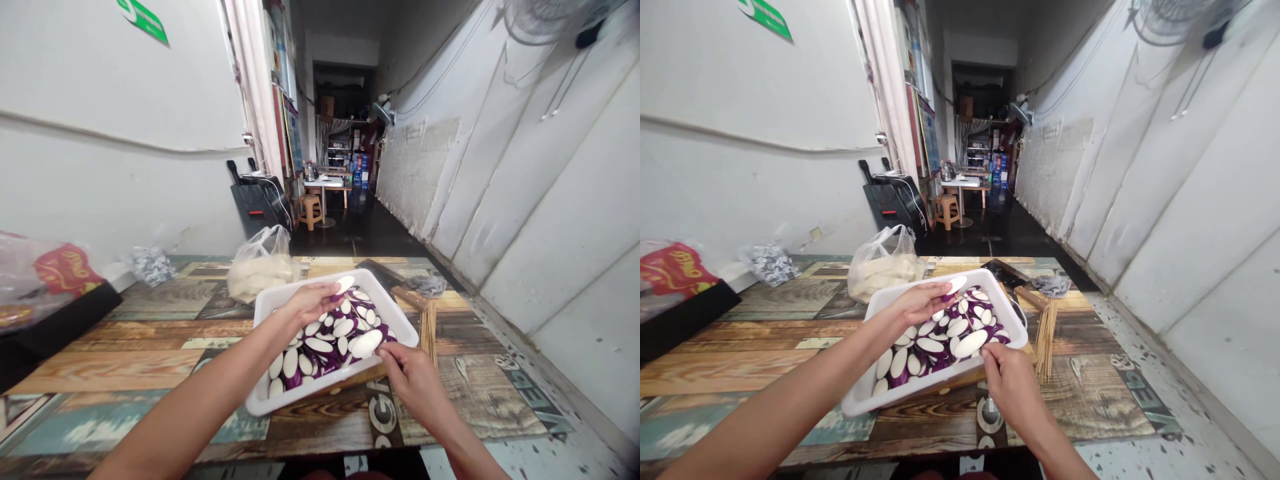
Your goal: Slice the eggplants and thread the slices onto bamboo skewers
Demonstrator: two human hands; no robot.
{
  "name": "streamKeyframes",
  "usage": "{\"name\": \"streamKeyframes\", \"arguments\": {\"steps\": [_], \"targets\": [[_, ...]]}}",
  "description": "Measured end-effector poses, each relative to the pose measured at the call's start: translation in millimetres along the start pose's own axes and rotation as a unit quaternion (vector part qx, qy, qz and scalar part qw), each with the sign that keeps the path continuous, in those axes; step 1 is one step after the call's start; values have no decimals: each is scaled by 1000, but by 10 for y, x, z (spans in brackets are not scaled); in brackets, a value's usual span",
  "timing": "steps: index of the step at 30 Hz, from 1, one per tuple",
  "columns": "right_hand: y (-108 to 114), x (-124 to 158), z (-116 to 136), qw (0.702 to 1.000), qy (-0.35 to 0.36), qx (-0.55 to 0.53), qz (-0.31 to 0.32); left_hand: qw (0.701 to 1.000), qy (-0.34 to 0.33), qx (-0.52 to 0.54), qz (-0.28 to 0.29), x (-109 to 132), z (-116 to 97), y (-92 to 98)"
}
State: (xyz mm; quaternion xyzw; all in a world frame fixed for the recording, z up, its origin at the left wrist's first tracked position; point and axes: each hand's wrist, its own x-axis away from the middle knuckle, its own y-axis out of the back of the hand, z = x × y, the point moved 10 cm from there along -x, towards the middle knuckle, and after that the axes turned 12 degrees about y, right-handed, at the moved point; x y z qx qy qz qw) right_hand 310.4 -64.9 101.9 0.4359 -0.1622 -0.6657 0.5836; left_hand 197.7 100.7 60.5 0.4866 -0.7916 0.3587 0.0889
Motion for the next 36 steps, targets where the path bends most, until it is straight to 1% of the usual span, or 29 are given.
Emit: {"name": "streamKeyframes", "arguments": {"steps": [4, 8, 11, 13, 15, 19, 21, 23, 24, 25, 26, 28, 29, 30, 31, 32, 34, 35, 36], "targets": [[-7, -36, 39, 1000, 9, 19, 0, 1000, -2, 1, 12, -15, -3, -11], [-15, -89, 73, 999, 15, 41, -3, 1000, -8, 4, 12, 4, 4, -32], [-9, -166, 92, 998, 18, 53, -19, 999, 18, -22, 35, 47, 115, -144], [-1, -231, 91, 998, 14, 57, -33, 998, 20, -31, 43, 79, 172, -199], [-1, -298, 90, 997, 12, 62, -42, 998, 17, -40, 42, 96, 216, -223], [-10, -395, 95, 996, 21, 77, -43, 995, 36, -79, 46, 73, 314, -259], [8, -403, 70, 996, 23, 77, -49, 994, 16, -97, 47, 50, 280, -262], [51, -382, 17, 995, 18, 79, -60, 987, -37, -153, 24, 32, 177, -219], [80, -363, -18, 994, 13, 81, -68, 975, -74, -209, 3, 30, 114, -191], [112, -341, -56, 994, 8, 80, -76, 952, -114, -283, -23, 35, 55, -168], [141, -320, -92, 994, 2, 78, -82, 916, -153, -366, -52, 45, 15, -158], [177, -285, -148, 994, -4, 70, -88, 823, -203, -523, -92, 46, 37, -177], [186, -273, -167, 994, -6, 64, -88, 778, -213, -582, -102, 35, 88, -191], [190, -263, -180, 994, -7, 59, -88, 742, -214, -626, -108, 16, 150, -199], [193, -255, -186, 995, -6, 55, -89, 717, -211, -656, -108, -3, 209, -206], [194, -248, -190, 995, -6, 49, -90, 701, -204, -676, -102, -24, 265, -215], [202, -233, -199, 995, -6, 38, -94, 686, -185, -698, -86, -59, 330, -230], [207, -225, -205, 995, -6, 33, -96, 689, -182, -697, -84, -65, 317, -233], [213, -215, -214, 995, -7, 28, -96, 698, -183, -687, -84, -65, 280, -234]]}}
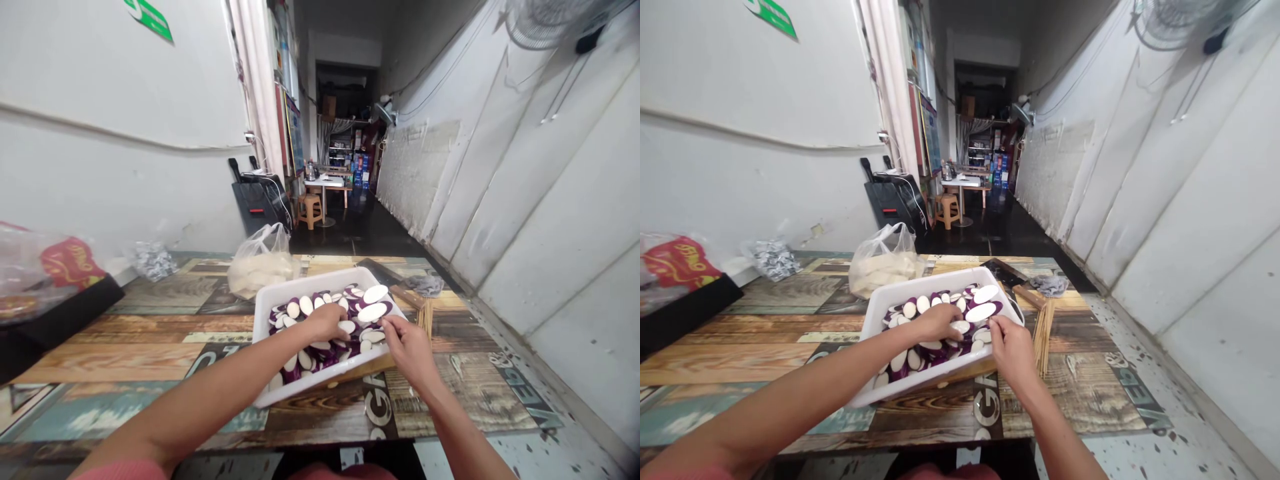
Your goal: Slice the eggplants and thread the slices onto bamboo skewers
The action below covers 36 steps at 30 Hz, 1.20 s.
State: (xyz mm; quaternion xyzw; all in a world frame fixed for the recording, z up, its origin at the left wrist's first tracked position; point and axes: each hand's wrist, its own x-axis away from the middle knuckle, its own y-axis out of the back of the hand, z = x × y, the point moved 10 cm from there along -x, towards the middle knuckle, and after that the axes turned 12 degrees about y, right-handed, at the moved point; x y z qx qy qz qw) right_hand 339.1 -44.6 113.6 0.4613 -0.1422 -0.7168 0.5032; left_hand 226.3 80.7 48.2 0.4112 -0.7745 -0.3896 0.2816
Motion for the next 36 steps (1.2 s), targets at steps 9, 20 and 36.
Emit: {"name": "streamKeyframes", "arguments": {"steps": [9, 20, 36], "targets": [[33, 174, -12, 995, -22, -85, 38, 815, 170, 546, 89, -81, 254, 92], [-35, 315, 109, 992, -12, -67, 102, 687, 219, 690, 66, -101, 360, 197], [-69, 311, 110, 992, -6, -59, 113, 678, 213, 699, 83, -99, 323, 184]]}}
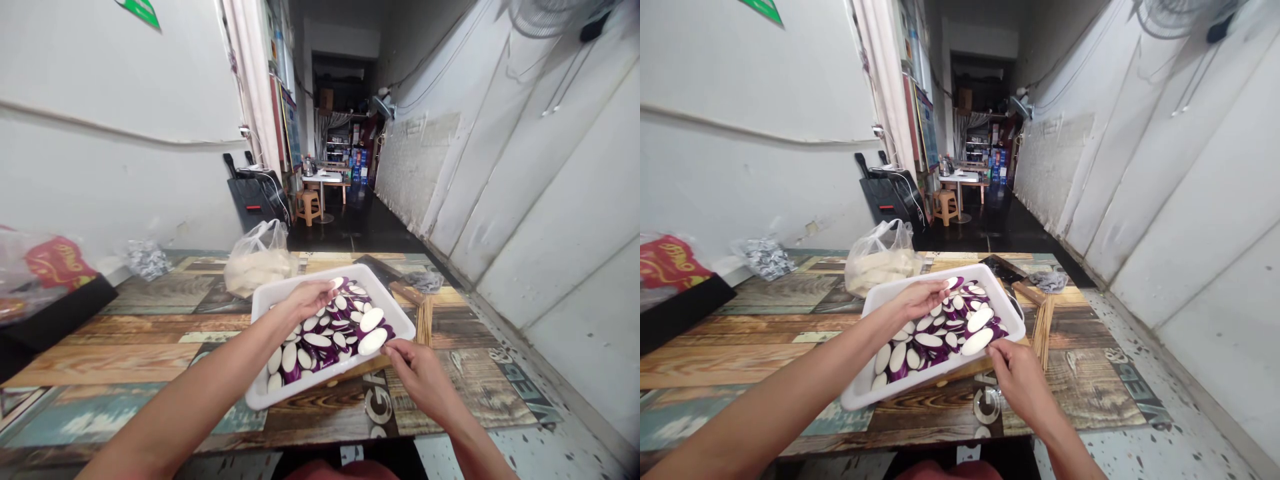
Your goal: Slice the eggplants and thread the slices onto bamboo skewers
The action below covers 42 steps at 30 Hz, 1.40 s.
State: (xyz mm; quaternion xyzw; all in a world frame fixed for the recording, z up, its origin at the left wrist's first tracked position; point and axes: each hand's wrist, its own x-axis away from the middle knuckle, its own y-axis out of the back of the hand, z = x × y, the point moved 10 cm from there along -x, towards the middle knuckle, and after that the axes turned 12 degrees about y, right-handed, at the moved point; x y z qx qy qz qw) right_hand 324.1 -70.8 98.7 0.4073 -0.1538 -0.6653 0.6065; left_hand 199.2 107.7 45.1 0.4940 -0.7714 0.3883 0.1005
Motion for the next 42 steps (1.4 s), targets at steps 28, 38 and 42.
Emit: {"name": "streamKeyframes", "arguments": {"steps": [28, 38, 42], "targets": [[12, 9, 21, 1000, 10, 10, 2, 1000, 2, 8, 7, -27, 11, -12], [10, 14, 34, 999, 11, 34, -1, 1000, 2, -13, 8, 24, 22, -68], [2, 15, 65, 998, 11, 54, -1, 1000, 3, -24, 9, 28, 44, -77]]}}
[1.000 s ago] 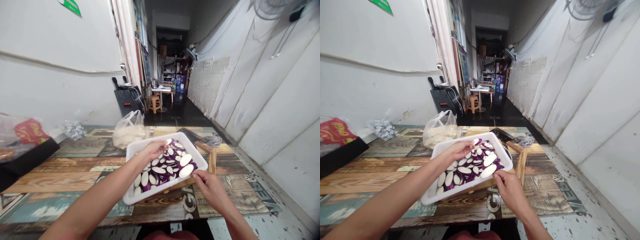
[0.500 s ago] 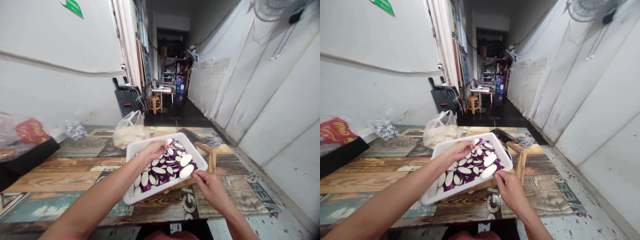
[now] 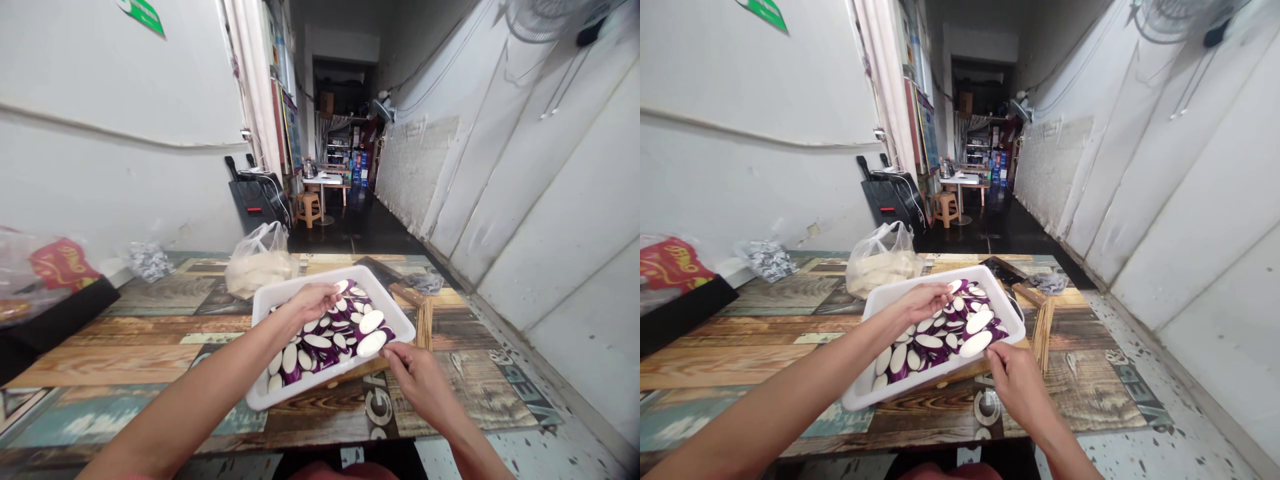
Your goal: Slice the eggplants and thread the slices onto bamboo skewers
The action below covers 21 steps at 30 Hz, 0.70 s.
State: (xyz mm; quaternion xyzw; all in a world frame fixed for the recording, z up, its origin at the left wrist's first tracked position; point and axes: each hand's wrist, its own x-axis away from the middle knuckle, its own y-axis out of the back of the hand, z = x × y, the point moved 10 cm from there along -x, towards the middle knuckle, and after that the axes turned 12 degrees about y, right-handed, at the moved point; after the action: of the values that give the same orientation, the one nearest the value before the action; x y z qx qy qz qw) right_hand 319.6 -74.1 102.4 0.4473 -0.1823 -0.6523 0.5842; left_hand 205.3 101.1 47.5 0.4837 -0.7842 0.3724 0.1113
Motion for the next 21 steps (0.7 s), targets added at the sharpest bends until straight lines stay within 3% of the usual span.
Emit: {"name": "streamKeyframes", "arguments": {"steps": [15, 21], "targets": [[-56, -116, 124, 998, 7, 68, -9, 999, -23, -30, 19, 77, -27, -94], [-58, -245, 149, 994, 6, 108, -24, 995, 3, -85, 59, 224, 119, -306]]}}
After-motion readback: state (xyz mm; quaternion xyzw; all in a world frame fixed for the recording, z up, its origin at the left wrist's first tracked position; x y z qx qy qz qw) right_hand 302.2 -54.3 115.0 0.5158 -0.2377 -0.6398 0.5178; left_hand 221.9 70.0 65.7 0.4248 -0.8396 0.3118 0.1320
